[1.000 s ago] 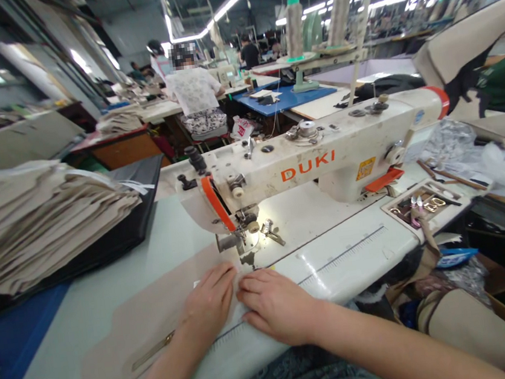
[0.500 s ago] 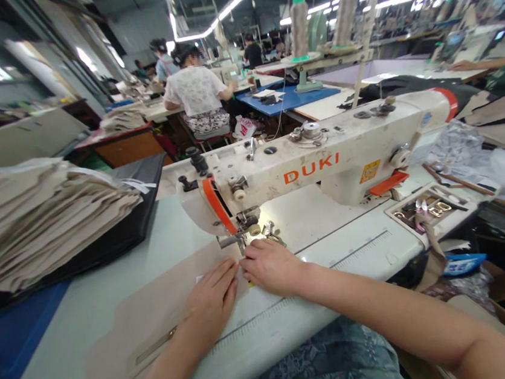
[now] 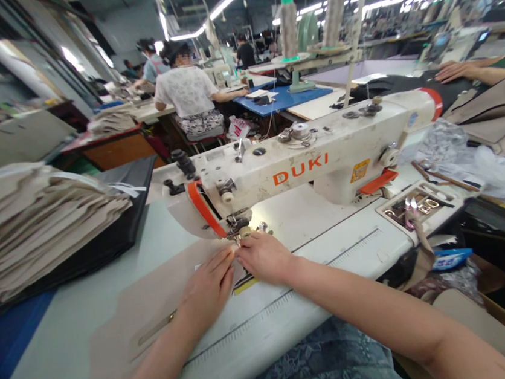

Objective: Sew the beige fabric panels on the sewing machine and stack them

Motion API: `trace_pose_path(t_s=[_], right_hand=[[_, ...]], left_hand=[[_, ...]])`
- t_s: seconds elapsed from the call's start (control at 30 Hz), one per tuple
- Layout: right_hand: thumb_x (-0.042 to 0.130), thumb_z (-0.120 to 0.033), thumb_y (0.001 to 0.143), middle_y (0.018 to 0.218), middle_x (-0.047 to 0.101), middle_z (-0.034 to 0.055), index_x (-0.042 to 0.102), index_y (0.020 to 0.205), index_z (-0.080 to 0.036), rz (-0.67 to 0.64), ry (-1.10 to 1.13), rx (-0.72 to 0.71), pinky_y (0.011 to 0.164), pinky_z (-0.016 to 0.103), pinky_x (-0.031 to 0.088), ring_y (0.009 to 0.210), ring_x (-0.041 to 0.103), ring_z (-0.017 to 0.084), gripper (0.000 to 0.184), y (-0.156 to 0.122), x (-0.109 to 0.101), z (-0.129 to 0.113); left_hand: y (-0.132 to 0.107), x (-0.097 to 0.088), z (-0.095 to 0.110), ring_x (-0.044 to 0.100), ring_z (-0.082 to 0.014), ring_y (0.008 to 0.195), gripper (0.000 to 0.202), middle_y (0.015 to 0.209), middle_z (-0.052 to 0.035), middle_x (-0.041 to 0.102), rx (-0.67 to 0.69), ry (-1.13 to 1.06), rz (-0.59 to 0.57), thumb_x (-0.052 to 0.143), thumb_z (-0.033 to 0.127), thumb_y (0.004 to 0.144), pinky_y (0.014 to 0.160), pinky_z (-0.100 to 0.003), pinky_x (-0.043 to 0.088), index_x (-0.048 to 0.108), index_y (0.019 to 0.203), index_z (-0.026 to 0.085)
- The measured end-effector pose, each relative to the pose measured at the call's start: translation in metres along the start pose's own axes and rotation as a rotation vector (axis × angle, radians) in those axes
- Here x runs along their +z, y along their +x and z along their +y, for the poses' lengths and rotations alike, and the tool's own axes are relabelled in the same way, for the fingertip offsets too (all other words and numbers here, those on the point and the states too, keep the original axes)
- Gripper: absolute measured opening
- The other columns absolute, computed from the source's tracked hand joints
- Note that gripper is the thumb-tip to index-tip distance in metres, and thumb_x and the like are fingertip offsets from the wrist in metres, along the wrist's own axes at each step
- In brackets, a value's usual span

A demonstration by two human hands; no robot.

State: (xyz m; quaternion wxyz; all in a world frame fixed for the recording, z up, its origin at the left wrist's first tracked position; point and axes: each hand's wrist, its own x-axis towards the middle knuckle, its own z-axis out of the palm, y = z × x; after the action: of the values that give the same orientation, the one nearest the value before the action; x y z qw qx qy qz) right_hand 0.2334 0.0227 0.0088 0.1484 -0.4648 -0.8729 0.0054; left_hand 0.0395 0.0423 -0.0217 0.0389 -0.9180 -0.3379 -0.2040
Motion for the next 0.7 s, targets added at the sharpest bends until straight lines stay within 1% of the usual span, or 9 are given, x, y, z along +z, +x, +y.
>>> trace_pose_path(t_s=[0.1, 0.23, 0.5, 0.6, 0.7], right_hand=[[0.053, -0.018, 0.096, 0.092, 0.065, 0.0089, 0.070, 0.094, -0.015, 0.010, 0.008, -0.006, 0.082, 0.032, 0.045, 0.087, 0.057, 0.020, 0.018, -0.006, 0.000, -0.001], [0.053, -0.018, 0.096, 0.091, 0.064, 0.0094, 0.071, 0.096, -0.014, 0.029, 0.013, 0.001, 0.081, 0.032, 0.045, 0.087, 0.056, 0.021, 0.018, -0.009, 0.001, 0.001], [0.050, -0.019, 0.097, 0.093, 0.064, 0.0090, 0.069, 0.099, -0.013, 0.064, -0.005, 0.014, 0.080, 0.031, 0.043, 0.088, 0.056, 0.021, 0.020, -0.006, 0.006, 0.004], [0.049, -0.017, 0.097, 0.091, 0.065, 0.0095, 0.069, 0.097, -0.013, 0.059, -0.021, 0.006, 0.080, 0.032, 0.043, 0.088, 0.056, 0.021, 0.021, -0.004, 0.006, 0.004], [0.049, -0.014, 0.096, 0.089, 0.065, 0.0100, 0.069, 0.095, -0.011, 0.050, -0.037, -0.007, 0.079, 0.032, 0.042, 0.087, 0.057, 0.021, 0.021, -0.002, 0.006, 0.003]], left_hand=[[-0.004, 0.000, 0.004, 0.064, -0.0223, 0.111, 0.036, 0.120, -0.0134, 0.068, 0.020, 0.022, 0.018, 0.039, 0.020, 0.095, 0.096, -0.038, 0.054, 0.065, 0.119, 0.012], [-0.002, -0.001, 0.006, 0.064, -0.0231, 0.110, 0.036, 0.118, -0.0149, 0.069, 0.039, 0.033, 0.035, 0.038, 0.020, 0.096, 0.094, -0.038, 0.054, 0.065, 0.117, 0.010], [0.004, 0.004, -0.001, 0.065, -0.0237, 0.110, 0.034, 0.120, -0.0145, 0.069, 0.048, 0.025, 0.054, 0.039, 0.020, 0.097, 0.093, -0.040, 0.055, 0.065, 0.118, 0.011], [0.004, 0.006, -0.004, 0.064, -0.0237, 0.111, 0.035, 0.120, -0.0141, 0.068, 0.060, 0.006, 0.062, 0.039, 0.020, 0.097, 0.094, -0.040, 0.055, 0.064, 0.119, 0.012], [0.005, 0.007, -0.005, 0.063, -0.0231, 0.113, 0.036, 0.121, -0.0126, 0.068, 0.060, -0.027, 0.074, 0.039, 0.021, 0.097, 0.096, -0.040, 0.054, 0.063, 0.123, 0.014]])
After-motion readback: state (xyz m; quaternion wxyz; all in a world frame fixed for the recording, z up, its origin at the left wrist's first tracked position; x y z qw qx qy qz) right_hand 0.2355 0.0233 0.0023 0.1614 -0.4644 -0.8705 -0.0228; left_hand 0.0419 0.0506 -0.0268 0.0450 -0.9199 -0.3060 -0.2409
